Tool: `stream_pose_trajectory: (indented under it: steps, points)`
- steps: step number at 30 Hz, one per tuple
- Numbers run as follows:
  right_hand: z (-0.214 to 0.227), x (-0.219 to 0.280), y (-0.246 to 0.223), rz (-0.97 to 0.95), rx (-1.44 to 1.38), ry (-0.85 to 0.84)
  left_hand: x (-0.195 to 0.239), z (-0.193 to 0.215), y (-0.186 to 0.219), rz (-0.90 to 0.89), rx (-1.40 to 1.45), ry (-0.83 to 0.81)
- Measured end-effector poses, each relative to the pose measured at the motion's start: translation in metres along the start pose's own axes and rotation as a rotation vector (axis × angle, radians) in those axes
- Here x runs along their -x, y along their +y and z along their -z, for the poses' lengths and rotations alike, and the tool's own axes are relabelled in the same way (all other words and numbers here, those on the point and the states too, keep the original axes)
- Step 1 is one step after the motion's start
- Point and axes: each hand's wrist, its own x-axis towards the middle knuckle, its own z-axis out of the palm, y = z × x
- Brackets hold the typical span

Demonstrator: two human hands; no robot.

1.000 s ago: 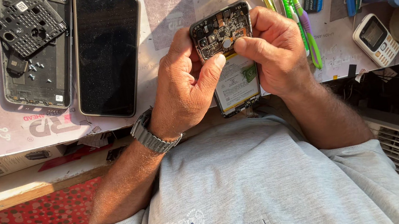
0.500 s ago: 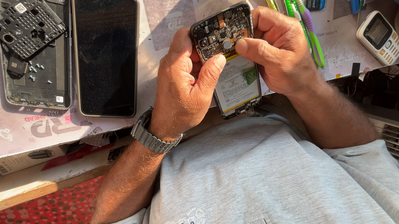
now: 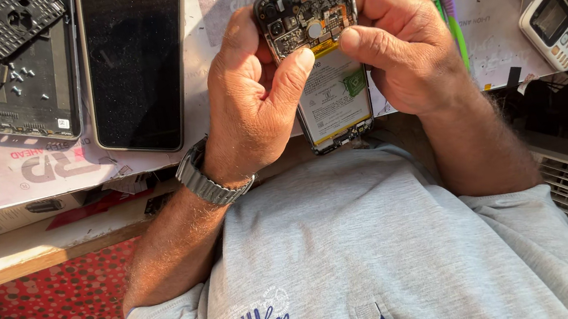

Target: The person disassembles a smartphone, removes the back cover, and uses a screwdriver to unscrew and reposition internal components. The person handles the motherboard and battery area, then reattaches the back cover and secures it with screws.

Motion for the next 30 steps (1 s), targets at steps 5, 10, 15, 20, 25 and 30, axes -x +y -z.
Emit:
stream_pose_trajectory:
  steps: [5,10,15,20,25,30]
  points:
    - [-0.002,-0.001,0.001,-0.004,0.016,0.061,0.001,0.001,-0.001,0.089,-0.036,-0.013]
    - [-0.002,0.004,-0.006,0.008,0.17,-0.102,-0.001,0.001,0.0,-0.081,-0.002,-0.003]
    - [0.0,0.008,0.0,0.006,0.079,0.017,0.0,0.001,0.005,0.031,-0.143,-0.112]
    - [-0.002,0.008,0.0,0.02,0.077,0.042,-0.001,0.0,0.0,0.114,-0.078,-0.09]
    - [-0.003,0.011,-0.01,0.024,0.271,-0.065,0.0,0.0,-0.003,-0.008,0.079,-0.046]
    - [-0.007,0.012,-0.005,-0.055,0.123,0.069,-0.002,-0.004,0.003,0.068,0.05,-0.1]
